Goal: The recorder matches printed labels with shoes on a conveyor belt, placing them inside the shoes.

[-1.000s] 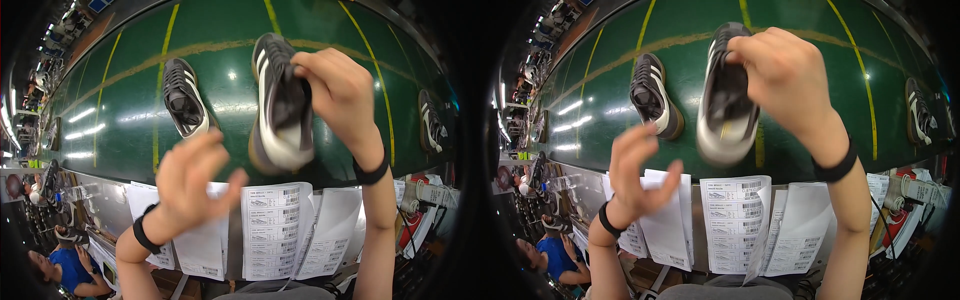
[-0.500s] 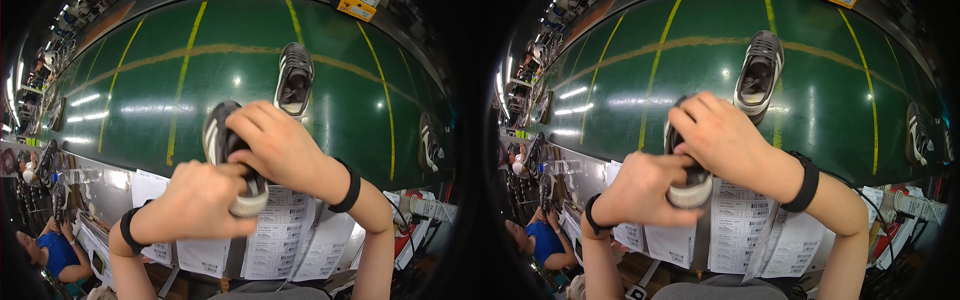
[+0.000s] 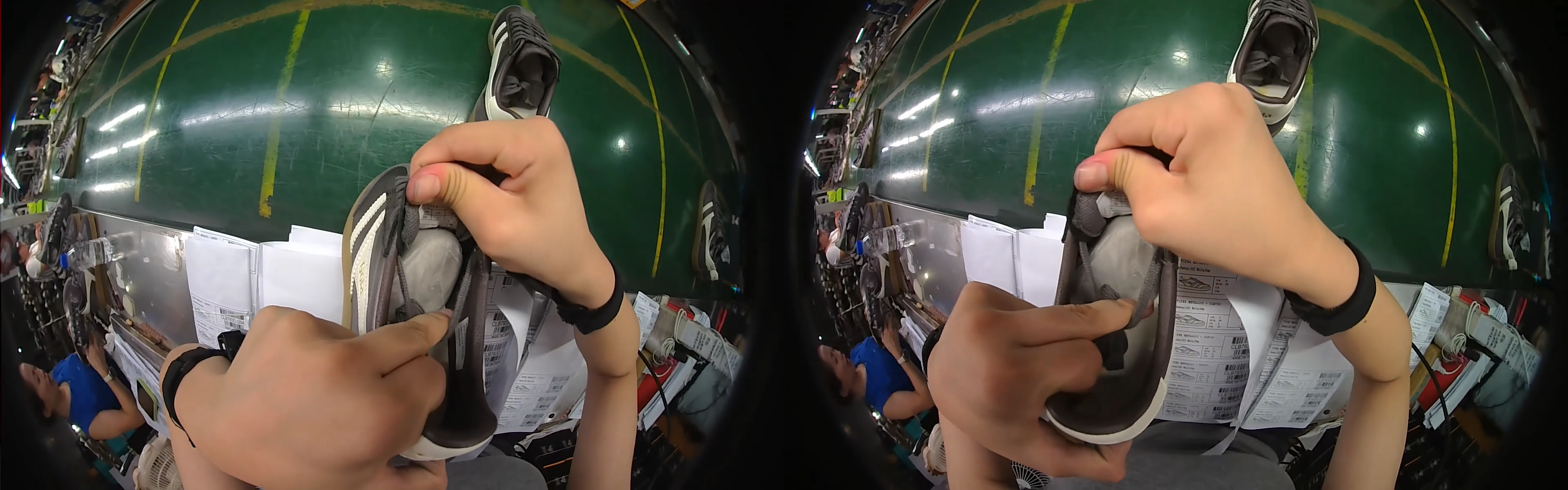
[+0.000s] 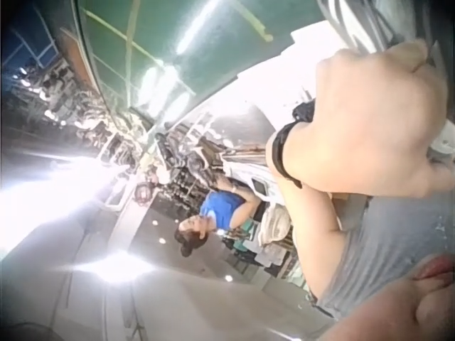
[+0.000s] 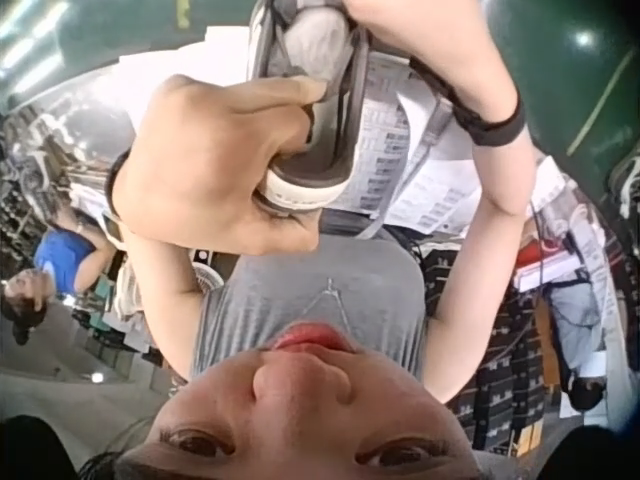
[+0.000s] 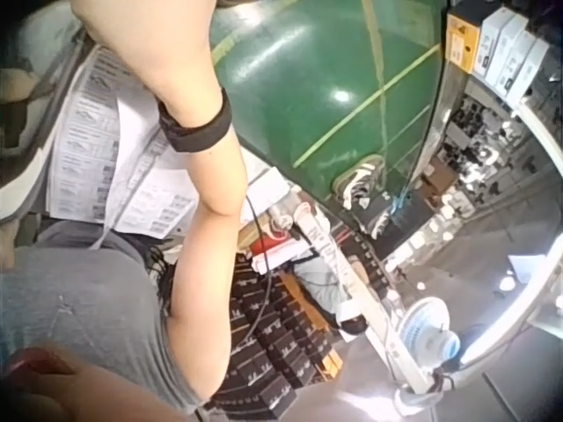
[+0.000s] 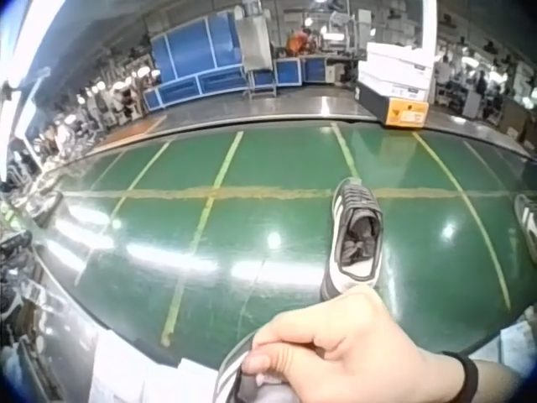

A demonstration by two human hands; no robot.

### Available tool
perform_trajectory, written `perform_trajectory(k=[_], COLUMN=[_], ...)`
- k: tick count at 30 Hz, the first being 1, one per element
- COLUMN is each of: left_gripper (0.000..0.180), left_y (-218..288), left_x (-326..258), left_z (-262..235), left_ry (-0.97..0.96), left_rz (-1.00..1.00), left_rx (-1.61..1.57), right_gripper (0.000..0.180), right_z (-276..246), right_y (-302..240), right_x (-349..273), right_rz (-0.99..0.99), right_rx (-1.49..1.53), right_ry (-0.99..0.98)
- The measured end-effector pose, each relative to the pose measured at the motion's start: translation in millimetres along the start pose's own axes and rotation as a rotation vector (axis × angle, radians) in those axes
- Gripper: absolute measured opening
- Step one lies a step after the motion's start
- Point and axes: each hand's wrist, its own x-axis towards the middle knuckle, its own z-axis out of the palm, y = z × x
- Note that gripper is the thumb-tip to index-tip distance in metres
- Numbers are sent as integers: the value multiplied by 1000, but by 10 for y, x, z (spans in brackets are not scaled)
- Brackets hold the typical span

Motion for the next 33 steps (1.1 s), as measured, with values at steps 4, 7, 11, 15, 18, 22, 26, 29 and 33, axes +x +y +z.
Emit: perform_trajectory(k=[4, 7, 11, 15, 18, 22, 26, 29, 33], left_gripper=[36, 38, 38, 44, 55, 67, 61, 44, 33], left_y=[-47, -357, -668, -1048, -1296, -1570, -1706, -1692, -1658], left_x=[166, 279, -281, -819, -997, -867, -682, -911, -896], left_z=[23, 34, 9, 439, 901, 1380, 1575, 1637, 1577], left_ry=[347, 711, 554, 417, 517, 737, 950, 984, 962], left_rz=[471, 478, 176, -204, -367, -301, -222, -270, -188], left_rx=[516, 676, 658, 642, 432, 363, 334, 241, -110], right_gripper=[6, 16, 15, 15, 14, 24, 27, 27, 30], right_z=[-96, -242, -1005, -877, -212, 580, 812, 761, 877], right_y=[-133, -284, -133, 84, 17, 11, 16, -80, -248], right_x=[49, -14, -862, -1751, -2020, -1986, -2207, -2271, -2375], right_rz=[-416, -287, 23, 411, 334, -24, -37, -134, 41], right_rx=[-231, -513, -748, -740, -429, -583, -784, -805, -564], right_ry=[169, 332, 452, 171, 101, -293, -261, -259, -484])
